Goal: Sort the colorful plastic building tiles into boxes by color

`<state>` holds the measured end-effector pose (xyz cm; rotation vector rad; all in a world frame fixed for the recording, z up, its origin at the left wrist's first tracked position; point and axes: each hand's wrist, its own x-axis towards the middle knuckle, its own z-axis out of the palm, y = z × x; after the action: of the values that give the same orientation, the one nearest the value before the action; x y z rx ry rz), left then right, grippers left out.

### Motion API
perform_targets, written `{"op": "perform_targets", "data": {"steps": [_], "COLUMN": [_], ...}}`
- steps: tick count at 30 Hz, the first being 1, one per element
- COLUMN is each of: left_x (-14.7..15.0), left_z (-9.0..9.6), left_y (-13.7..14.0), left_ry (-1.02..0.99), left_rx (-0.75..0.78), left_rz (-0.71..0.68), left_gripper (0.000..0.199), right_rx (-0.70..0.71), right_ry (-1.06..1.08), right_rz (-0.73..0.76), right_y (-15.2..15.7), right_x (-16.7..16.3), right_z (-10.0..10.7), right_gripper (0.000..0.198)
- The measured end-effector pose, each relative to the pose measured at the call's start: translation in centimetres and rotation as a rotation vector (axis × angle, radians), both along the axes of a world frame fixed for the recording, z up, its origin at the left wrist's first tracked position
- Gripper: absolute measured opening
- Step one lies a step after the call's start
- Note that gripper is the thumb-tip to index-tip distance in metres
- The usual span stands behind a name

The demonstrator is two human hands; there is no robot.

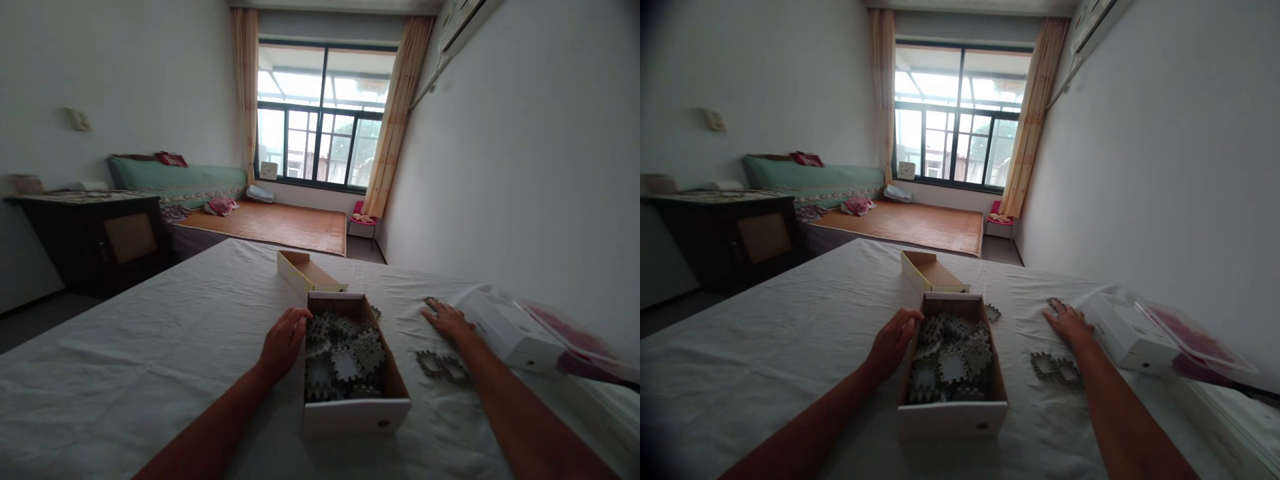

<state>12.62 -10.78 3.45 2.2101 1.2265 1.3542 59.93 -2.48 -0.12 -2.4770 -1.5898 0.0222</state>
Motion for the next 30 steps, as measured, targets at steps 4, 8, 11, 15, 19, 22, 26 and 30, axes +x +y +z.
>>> {"op": "perform_targets", "data": {"steps": [4,8,11,15,19,22,26,30], "left_x": [0.0,0.0,-0.1,-0.1,-0.1,-0.1,-0.1,-0.1], "left_z": [-0.1,-0.2,-0.3,-0.2,-0.1,0.0,0.0,-0.1], "left_y": [0.0,0.1,0.1,0.2,0.0,-0.1,-0.3,-0.4], "left_ry": [-0.003,-0.005,0.0,0.004,0.005,0.006,0.007,0.007], "left_rx": [0.002,0.011,0.019,0.022,0.021,0.023,0.023,0.013], "left_rz": [-0.007,-0.007,-0.005,-0.007,-0.001,0.002,0.007,0.013], "left_gripper": [0.023,0.023,0.024,0.024,0.023,0.024,0.024,0.023], "right_rx": [0.102,0.156,0.208,0.299,0.388,0.471,0.439,0.332], "right_ry": [-0.032,0.007,0.074,0.229,0.464,0.852,0.905,0.713], "right_rz": [0.147,0.204,0.191,0.117,0.158,0.375,0.708,0.917], "right_y": [-0.1,-1.3,-2.5,-3.4,-3.7,-5.1,-8.6,-9.2], "right_x": [0.0,-0.6,-1.2,-1.9,-4.6,-9.9,-18.8,-21.5], "right_z": [-0.5,0.3,0.9,2.2,5.1,8.1,12.2,14.0], "right_gripper": [0.043,0.027,0.019,0.021,0.035,0.035,0.035,0.041]}}
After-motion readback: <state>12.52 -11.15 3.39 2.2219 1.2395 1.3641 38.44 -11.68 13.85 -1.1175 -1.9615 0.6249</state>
